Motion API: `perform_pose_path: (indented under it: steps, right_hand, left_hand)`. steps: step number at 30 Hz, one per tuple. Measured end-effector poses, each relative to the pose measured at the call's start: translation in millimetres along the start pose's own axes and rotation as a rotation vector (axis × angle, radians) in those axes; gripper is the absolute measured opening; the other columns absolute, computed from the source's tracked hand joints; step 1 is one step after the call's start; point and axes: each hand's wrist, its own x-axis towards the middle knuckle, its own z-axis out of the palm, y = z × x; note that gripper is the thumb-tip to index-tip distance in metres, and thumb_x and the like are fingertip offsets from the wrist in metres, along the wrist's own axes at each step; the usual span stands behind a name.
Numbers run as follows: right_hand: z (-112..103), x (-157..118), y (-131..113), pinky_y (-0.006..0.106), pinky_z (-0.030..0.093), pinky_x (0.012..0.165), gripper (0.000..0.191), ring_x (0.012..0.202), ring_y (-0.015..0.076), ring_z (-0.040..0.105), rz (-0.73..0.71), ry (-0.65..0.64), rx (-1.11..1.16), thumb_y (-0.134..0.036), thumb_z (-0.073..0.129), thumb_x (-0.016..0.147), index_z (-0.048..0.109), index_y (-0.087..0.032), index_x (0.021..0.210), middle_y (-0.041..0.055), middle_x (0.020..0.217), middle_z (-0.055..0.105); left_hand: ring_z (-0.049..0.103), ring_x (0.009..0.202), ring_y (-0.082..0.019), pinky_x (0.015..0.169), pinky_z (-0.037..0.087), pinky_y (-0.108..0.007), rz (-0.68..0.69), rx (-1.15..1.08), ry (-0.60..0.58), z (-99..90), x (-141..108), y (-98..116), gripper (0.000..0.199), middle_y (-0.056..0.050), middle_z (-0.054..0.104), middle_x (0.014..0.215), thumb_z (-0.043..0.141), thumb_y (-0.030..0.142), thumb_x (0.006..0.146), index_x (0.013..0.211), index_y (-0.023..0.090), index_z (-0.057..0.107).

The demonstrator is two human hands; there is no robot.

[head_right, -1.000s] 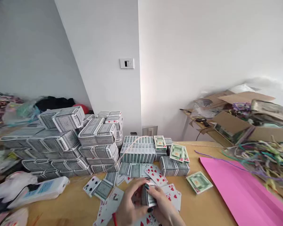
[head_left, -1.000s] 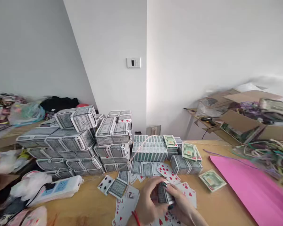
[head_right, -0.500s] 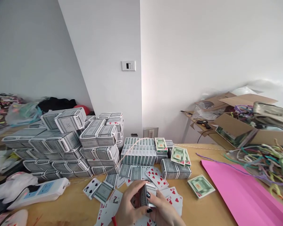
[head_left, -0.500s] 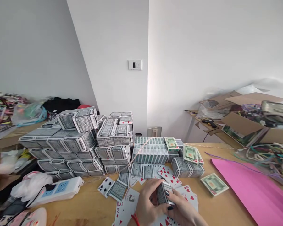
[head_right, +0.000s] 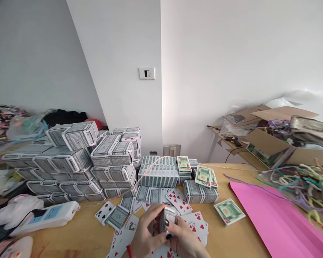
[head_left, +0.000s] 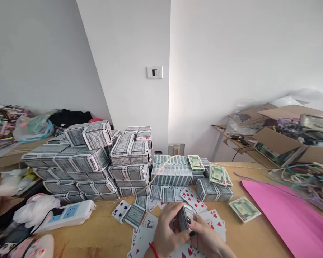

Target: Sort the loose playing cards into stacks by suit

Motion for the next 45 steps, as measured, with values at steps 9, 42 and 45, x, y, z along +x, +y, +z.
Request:
perform_pose_path:
  steps: [9, 42, 45]
  right_hand:
    - [-3, 1, 2, 0.038, 0.044, 0.079, 0.038, 0.084, 0.0237, 0.062, -0.003, -0.074, -0.008, -0.035, 0.077, 0.054, 0.062, -0.015, 0.082, 0.0079, 0.079, 0.066]
    - [2, -3, 0, 0.033, 0.047, 0.071, 0.025, 0.071, 0.0209, 0.064, -0.024, 0.086, 0.017, -0.036, 0.069, 0.065, 0.059, -0.017, 0.078, 0.0028, 0.066, 0.066]
    - [5, -3, -3, 0.031, 0.047, 0.067, 0.023, 0.066, 0.0189, 0.063, -0.117, 0.092, -0.026, -0.033, 0.069, 0.066, 0.060, -0.017, 0.080, 0.0022, 0.066, 0.066]
  left_hand:
    - [0.055, 0.098, -0.025, 0.084, 0.047, -0.034, -0.069, -0.072, 0.042, 5.9, -5, -3, 0.053, -0.011, 0.056, 0.110, 0.067, 0.028, 0.064, 0.113, 0.018, 0.050]
    - [0.046, 0.112, -0.026, 0.092, 0.041, -0.037, -0.109, -0.279, -0.024, 7.1, -1, 15, 0.056, -0.010, 0.048, 0.123, 0.061, 0.007, 0.058, 0.111, 0.020, 0.049]
    - [0.037, 0.120, -0.028, 0.098, 0.033, -0.043, -0.008, -0.178, -0.011, 6.6, -1, 12, 0.055, -0.010, 0.046, 0.126, 0.064, 0.016, 0.063, 0.115, 0.021, 0.048]
